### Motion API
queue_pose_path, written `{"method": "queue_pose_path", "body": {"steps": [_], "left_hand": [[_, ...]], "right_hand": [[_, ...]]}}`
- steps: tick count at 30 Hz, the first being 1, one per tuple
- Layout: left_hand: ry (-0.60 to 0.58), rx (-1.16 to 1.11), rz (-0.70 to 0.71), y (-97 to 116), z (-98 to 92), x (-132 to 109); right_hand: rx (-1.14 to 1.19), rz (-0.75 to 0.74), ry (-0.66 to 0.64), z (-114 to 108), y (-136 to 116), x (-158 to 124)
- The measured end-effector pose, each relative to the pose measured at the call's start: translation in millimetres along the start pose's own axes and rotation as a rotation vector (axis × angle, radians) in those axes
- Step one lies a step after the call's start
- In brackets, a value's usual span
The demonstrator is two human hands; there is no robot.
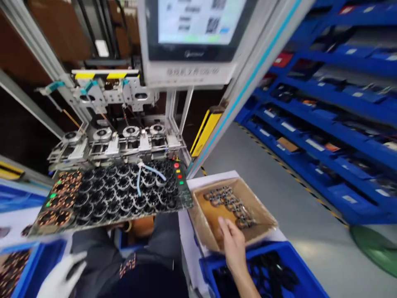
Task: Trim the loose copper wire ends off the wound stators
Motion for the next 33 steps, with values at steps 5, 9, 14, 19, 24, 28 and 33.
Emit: {"method": "queue_pose_path", "body": {"steps": [5,9,14,19,24,28,33], "left_hand": [[0.553,-0.022,-0.124,-67,-68.6,2],[0.759,0.048,-0.204,-104,-87.2,17],[0.531,0.085,-0.162,-125,-72.2,77],[0.332,-0.004,-0.071,-111,-67.5,126],[0.401,-0.232,-0.127,-111,-72.0,139],[0.615,-0.553,-0.222,-130,-89.1,137],[0.709,-0.872,-0.221,-131,-101.4,97]], "right_hand": [[-0.283,-0.239,-0.145,73,-8,39],[-0.374,-0.443,-0.212,156,-19,59],[-0.421,-0.600,-0.184,201,-23,49],[-0.449,-0.621,-0.279,205,-13,52],[-0.466,-0.602,-0.280,202,-2,58],[-0.454,-0.629,-0.277,200,-4,54],[-0.427,-0.655,-0.279,198,-10,50]]}}
Point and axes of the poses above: each hand's wrist, its own x-axis towards the middle knuckle, its own z-axis out of the palm, y = z × x, the point moved 10 cm from there along x, towards the middle knuckle, and after that the axes turned 10 degrees about -z, right-handed, at the moved point
